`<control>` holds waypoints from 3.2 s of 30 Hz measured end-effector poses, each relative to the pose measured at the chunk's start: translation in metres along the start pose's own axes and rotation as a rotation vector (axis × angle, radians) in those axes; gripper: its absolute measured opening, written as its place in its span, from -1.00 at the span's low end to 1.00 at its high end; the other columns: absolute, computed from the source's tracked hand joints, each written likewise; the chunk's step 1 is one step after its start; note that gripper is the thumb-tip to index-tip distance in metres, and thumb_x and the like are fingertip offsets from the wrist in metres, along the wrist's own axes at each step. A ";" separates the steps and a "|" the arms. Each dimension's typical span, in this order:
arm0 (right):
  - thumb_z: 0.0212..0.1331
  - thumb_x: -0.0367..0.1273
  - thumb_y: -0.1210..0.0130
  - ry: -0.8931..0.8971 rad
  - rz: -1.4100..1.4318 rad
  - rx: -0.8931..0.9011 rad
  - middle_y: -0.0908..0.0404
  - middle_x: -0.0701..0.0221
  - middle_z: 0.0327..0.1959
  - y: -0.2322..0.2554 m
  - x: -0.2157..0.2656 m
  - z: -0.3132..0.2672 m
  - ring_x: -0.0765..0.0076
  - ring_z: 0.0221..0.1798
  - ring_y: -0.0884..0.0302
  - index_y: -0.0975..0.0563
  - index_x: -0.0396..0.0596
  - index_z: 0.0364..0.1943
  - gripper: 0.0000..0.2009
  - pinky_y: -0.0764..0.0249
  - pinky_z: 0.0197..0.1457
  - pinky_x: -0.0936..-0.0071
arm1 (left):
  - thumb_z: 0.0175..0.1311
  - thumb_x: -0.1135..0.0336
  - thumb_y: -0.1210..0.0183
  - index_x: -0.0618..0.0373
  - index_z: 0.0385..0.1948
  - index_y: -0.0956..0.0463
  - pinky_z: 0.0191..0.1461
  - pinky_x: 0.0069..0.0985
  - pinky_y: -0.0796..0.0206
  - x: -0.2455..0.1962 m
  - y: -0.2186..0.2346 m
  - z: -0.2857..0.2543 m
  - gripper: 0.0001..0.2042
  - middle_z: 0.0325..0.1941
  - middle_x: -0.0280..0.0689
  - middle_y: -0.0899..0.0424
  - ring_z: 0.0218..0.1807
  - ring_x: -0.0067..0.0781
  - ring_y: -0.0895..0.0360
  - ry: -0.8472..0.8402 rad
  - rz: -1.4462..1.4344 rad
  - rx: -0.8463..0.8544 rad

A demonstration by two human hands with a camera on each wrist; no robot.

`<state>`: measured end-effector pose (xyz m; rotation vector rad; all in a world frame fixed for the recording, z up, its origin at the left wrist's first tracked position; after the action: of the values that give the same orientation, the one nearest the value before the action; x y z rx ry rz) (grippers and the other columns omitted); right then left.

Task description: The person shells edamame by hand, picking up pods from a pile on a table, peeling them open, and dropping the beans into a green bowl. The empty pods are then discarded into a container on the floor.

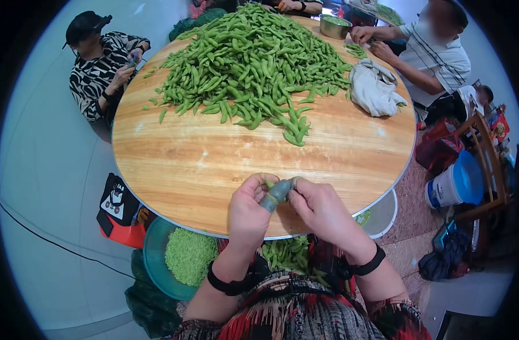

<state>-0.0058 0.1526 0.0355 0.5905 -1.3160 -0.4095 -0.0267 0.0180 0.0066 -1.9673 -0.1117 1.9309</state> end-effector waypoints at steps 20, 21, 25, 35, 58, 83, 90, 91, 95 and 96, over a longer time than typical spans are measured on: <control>0.03 -0.31 -0.06 0.098 -0.138 0.116 -0.53 0.15 -0.59 0.029 -0.023 0.063 0.05 -0.46 -0.53 -0.50 -0.11 -0.33 -0.81 -0.43 -0.40 0.19 | -0.11 0.79 0.24 0.16 -0.22 -0.46 -0.63 -0.81 0.09 0.012 0.005 0.002 -0.56 -0.40 -0.42 -0.40 -0.58 -0.76 -0.17 0.211 -0.268 -0.120; 0.02 -0.30 -0.07 0.117 -0.312 -0.057 -0.55 0.14 -0.55 0.040 -0.036 0.079 0.02 -0.42 -0.53 -0.51 -0.09 -0.30 -0.80 -0.44 -0.36 0.18 | -0.10 0.79 0.24 0.17 -0.23 -0.46 -0.62 -0.82 0.11 0.010 0.005 0.003 -0.57 -0.39 -0.41 -0.40 -0.60 -0.75 -0.15 0.182 -0.190 -0.117; 0.01 -0.30 -0.07 0.078 -0.685 0.016 -0.55 0.11 -0.52 0.052 -0.053 0.100 -0.02 -0.41 -0.52 -0.51 -0.12 -0.35 -0.80 -0.43 -0.36 0.16 | 0.04 0.74 0.14 0.17 -0.22 -0.50 -0.60 -0.81 0.03 0.015 0.005 -0.004 -0.66 -0.45 -0.42 -0.42 -0.58 -0.76 -0.20 0.246 -0.106 -0.048; 0.05 -0.36 -0.13 -0.197 0.046 0.202 -0.45 0.49 -0.66 0.044 -0.032 0.033 0.54 -0.64 -0.37 -0.49 -0.18 -0.45 -0.84 -0.24 -0.61 0.57 | 0.05 0.49 -0.20 0.13 -0.09 -0.49 -0.38 -0.61 -0.30 -0.016 -0.016 -0.020 -0.67 -0.54 -0.33 -0.52 -0.44 -0.57 -0.48 -0.623 0.917 0.033; 0.31 -0.32 0.15 -0.534 0.984 0.325 -0.31 0.62 -0.62 0.003 -0.002 -0.023 0.77 -0.64 -0.10 -0.41 -0.07 -0.41 -0.82 -0.03 -0.62 0.79 | 0.18 0.45 -0.08 0.27 -0.37 -0.53 -0.34 -0.72 -0.25 0.004 0.005 -0.015 -0.90 -0.43 -0.40 -0.54 -0.41 -0.66 -0.43 -0.005 -0.220 0.185; 0.20 -0.44 0.02 -0.576 1.445 0.184 -0.26 0.61 -0.72 -0.003 -0.013 0.004 0.76 -0.76 -0.07 -0.40 -0.10 -0.35 -0.96 0.02 -0.74 0.79 | 0.01 0.62 -0.04 0.18 -0.17 -0.42 -0.31 -0.44 -0.38 -0.014 0.003 -0.016 -0.71 -0.36 -0.13 -0.51 -0.31 -0.13 -0.53 -0.784 0.680 0.136; 0.21 -0.39 0.03 -0.293 1.000 0.470 -0.36 0.49 -0.70 0.019 -0.009 0.019 0.68 -0.74 -0.16 -0.46 -0.20 -0.36 -0.86 -0.07 -0.70 0.71 | 0.15 0.59 0.04 0.10 -0.21 -0.32 -0.52 -0.83 -0.04 -0.002 0.023 -0.002 -0.80 -0.41 -0.41 -0.45 -0.52 -0.73 -0.27 -0.016 -0.104 -0.060; 0.20 -0.34 0.00 -0.074 0.584 0.761 -0.42 0.43 -0.69 0.023 -0.006 0.022 0.61 -0.71 -0.25 -0.48 -0.24 -0.38 -0.80 -0.17 -0.65 0.64 | 0.15 0.59 0.04 0.10 -0.21 -0.32 -0.52 -0.83 -0.04 -0.001 0.028 0.000 -0.80 -0.41 -0.41 -0.45 -0.52 -0.73 -0.27 -0.019 -0.106 -0.059; 0.04 -0.22 -0.12 0.031 -0.665 -0.009 -0.51 0.04 -0.60 0.018 -0.026 0.073 0.04 -0.51 -0.52 -0.49 -0.26 -0.48 -0.70 -0.42 -0.42 0.24 | 0.17 0.59 0.09 0.11 -0.24 -0.32 -0.55 -0.81 0.04 -0.003 0.030 0.001 -0.83 -0.39 -0.38 -0.41 -0.48 -0.71 -0.26 0.101 -0.329 -0.067; 0.04 -0.22 -0.12 0.030 -0.667 -0.011 -0.51 0.04 -0.60 0.014 -0.029 0.078 0.04 -0.51 -0.52 -0.49 -0.26 -0.48 -0.70 -0.42 -0.42 0.24 | 0.17 0.58 0.09 0.12 -0.26 -0.33 -0.55 -0.81 0.04 -0.001 0.029 0.001 -0.85 -0.38 -0.38 -0.41 -0.48 -0.71 -0.26 0.132 -0.366 -0.036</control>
<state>-0.0887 0.1680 0.0328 1.0213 -1.0608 -0.9455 -0.0334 -0.0087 -0.0018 -1.9312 -0.4402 1.5721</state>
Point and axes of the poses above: each hand's wrist, its own z-axis towards the middle knuckle, its own y-axis out of the back of the hand, x = y × z, the point moved 2 cm from there along z, towards the middle knuckle
